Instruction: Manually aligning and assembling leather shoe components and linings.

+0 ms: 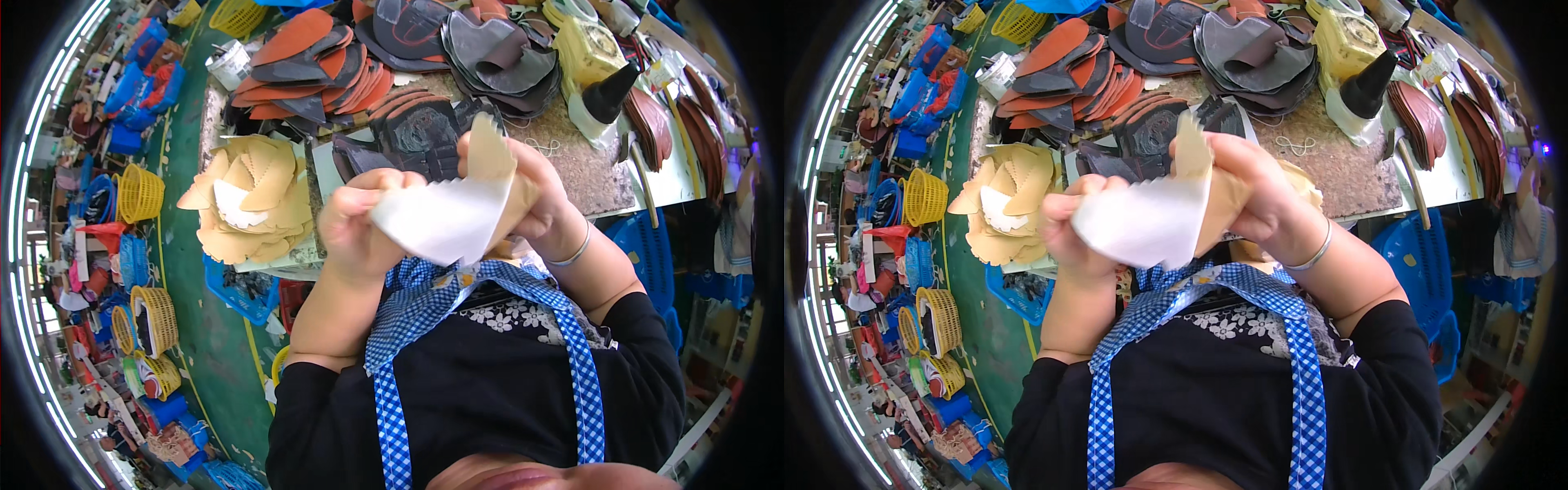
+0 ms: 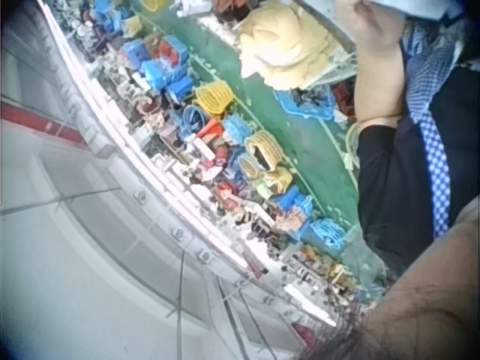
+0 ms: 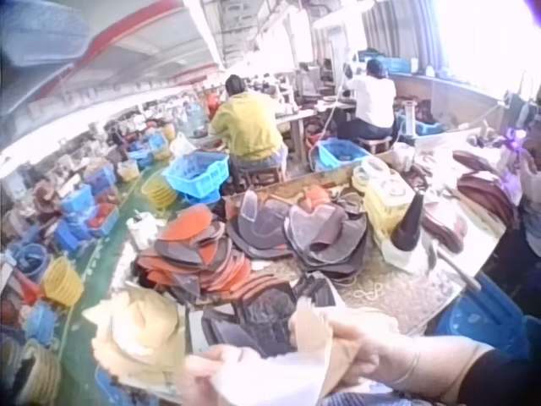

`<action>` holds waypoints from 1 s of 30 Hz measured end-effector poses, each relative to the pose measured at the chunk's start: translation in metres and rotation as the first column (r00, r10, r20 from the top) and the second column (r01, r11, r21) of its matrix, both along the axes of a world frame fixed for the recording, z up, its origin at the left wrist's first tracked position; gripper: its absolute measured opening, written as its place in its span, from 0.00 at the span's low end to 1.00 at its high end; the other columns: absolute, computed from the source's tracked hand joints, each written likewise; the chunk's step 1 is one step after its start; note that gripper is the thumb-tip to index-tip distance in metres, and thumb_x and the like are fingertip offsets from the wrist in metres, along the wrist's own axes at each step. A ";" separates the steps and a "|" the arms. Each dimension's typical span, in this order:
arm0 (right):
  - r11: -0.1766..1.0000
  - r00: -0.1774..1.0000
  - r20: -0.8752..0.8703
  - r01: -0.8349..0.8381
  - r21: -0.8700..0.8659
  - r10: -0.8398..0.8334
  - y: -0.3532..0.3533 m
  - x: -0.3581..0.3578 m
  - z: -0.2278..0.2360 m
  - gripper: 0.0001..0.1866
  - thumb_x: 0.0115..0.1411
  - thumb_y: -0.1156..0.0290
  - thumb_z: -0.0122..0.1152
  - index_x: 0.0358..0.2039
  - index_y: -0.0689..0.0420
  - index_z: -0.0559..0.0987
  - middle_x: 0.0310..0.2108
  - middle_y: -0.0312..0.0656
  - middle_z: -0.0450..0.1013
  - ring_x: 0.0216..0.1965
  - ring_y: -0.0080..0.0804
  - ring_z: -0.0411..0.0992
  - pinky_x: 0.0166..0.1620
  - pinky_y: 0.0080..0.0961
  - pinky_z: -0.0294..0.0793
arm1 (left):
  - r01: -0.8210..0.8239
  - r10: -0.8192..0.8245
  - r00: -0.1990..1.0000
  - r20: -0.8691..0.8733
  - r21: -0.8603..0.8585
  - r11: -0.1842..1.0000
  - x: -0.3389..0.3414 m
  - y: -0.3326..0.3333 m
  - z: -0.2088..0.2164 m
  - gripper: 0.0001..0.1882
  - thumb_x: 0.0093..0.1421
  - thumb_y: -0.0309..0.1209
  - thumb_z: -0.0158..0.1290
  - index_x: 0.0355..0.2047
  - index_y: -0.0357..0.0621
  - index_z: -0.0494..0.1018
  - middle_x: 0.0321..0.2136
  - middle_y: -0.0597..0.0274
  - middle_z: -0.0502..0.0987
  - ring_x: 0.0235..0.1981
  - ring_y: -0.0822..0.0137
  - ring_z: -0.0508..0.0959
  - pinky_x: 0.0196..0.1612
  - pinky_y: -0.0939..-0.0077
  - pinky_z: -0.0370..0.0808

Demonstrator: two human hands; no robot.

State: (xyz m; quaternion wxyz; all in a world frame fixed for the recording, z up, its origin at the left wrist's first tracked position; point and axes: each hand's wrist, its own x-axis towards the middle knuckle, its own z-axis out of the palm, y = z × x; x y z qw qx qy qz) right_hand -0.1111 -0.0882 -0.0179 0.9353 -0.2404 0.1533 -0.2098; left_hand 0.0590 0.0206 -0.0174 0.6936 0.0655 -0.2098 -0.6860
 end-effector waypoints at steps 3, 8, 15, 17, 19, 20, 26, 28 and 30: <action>0.652 0.909 -0.382 -0.391 -0.650 0.164 -0.025 -0.026 0.017 0.13 0.60 0.65 0.53 0.39 0.63 0.73 0.28 0.39 0.71 0.27 0.27 0.72 0.32 0.25 0.73 | 0.067 -0.081 0.977 -0.198 -0.079 0.995 0.020 0.011 -0.004 0.12 0.53 0.36 0.40 0.20 0.41 0.64 0.23 0.57 0.67 0.26 0.64 0.69 0.32 0.68 0.68; -0.376 0.681 -0.708 -0.716 -0.588 -0.189 -0.026 -0.072 0.033 0.25 0.47 0.62 0.68 0.43 0.65 0.75 0.38 0.46 0.73 0.36 0.37 0.74 0.38 0.32 0.72 | -0.176 0.176 0.984 -0.016 -0.063 0.982 0.036 0.036 0.022 0.09 0.52 0.34 0.43 0.23 0.40 0.66 0.25 0.57 0.69 0.28 0.61 0.73 0.33 0.66 0.72; -0.200 0.911 0.092 0.010 -0.980 -0.401 0.016 -0.028 0.031 0.24 0.42 0.76 0.72 0.41 0.63 0.74 0.43 0.49 0.69 0.40 0.40 0.72 0.41 0.30 0.73 | -0.197 0.565 0.111 0.818 -0.539 0.819 -0.008 0.005 0.026 0.30 0.48 0.50 0.61 0.38 0.36 0.70 0.40 0.51 0.71 0.44 0.58 0.71 0.48 0.68 0.68; -0.342 0.755 0.299 0.106 -0.934 -0.583 0.011 -0.021 0.016 0.18 0.42 0.80 0.68 0.37 0.62 0.76 0.39 0.45 0.68 0.29 0.31 0.71 0.32 0.26 0.73 | -0.266 0.482 0.174 0.859 -0.431 0.862 0.006 0.009 0.005 0.47 0.36 0.61 0.66 0.45 0.36 0.66 0.46 0.52 0.67 0.47 0.61 0.69 0.50 0.68 0.66; -0.394 0.774 0.289 0.056 -0.918 -0.563 0.022 -0.010 0.020 0.19 0.41 0.80 0.68 0.37 0.62 0.76 0.39 0.45 0.68 0.30 0.33 0.71 0.32 0.26 0.74 | -0.288 0.452 0.180 0.874 -0.392 0.874 -0.004 0.012 -0.001 0.48 0.35 0.57 0.69 0.47 0.35 0.64 0.46 0.52 0.66 0.48 0.62 0.68 0.50 0.68 0.66; -0.449 0.790 0.280 0.007 -0.894 -0.545 0.030 -0.004 0.024 0.20 0.40 0.80 0.68 0.37 0.62 0.76 0.39 0.45 0.68 0.30 0.34 0.71 0.33 0.27 0.74 | -0.308 0.441 0.216 0.871 -0.368 0.877 -0.019 0.013 -0.002 0.46 0.36 0.54 0.70 0.47 0.35 0.64 0.46 0.53 0.66 0.48 0.62 0.68 0.50 0.68 0.66; 0.733 0.917 0.009 0.325 -0.598 -0.399 0.032 0.005 0.026 0.16 0.53 0.84 0.60 0.43 0.63 0.74 0.39 0.43 0.70 0.36 0.26 0.74 0.36 0.20 0.75 | -0.603 0.387 0.371 0.844 -0.098 0.791 -0.015 0.018 -0.004 0.09 0.64 0.25 0.43 0.37 0.32 0.71 0.40 0.54 0.74 0.39 0.71 0.74 0.44 0.78 0.70; 0.056 0.792 0.096 0.162 -0.985 -0.603 0.014 0.000 0.021 0.11 0.52 0.84 0.61 0.37 0.62 0.78 0.34 0.40 0.72 0.29 0.25 0.74 0.30 0.21 0.76 | -0.549 0.385 0.483 0.786 -0.071 0.833 -0.013 0.022 -0.003 0.09 0.64 0.25 0.43 0.37 0.30 0.70 0.43 0.51 0.74 0.42 0.71 0.74 0.46 0.78 0.70; -0.306 0.781 0.234 0.057 -0.950 -0.580 0.011 0.005 0.024 0.09 0.48 0.82 0.64 0.32 0.60 0.80 0.31 0.43 0.73 0.26 0.33 0.74 0.28 0.24 0.74 | -0.538 0.390 0.481 0.785 -0.087 0.838 -0.015 0.025 -0.004 0.09 0.64 0.24 0.43 0.37 0.29 0.70 0.45 0.49 0.73 0.43 0.70 0.74 0.47 0.77 0.70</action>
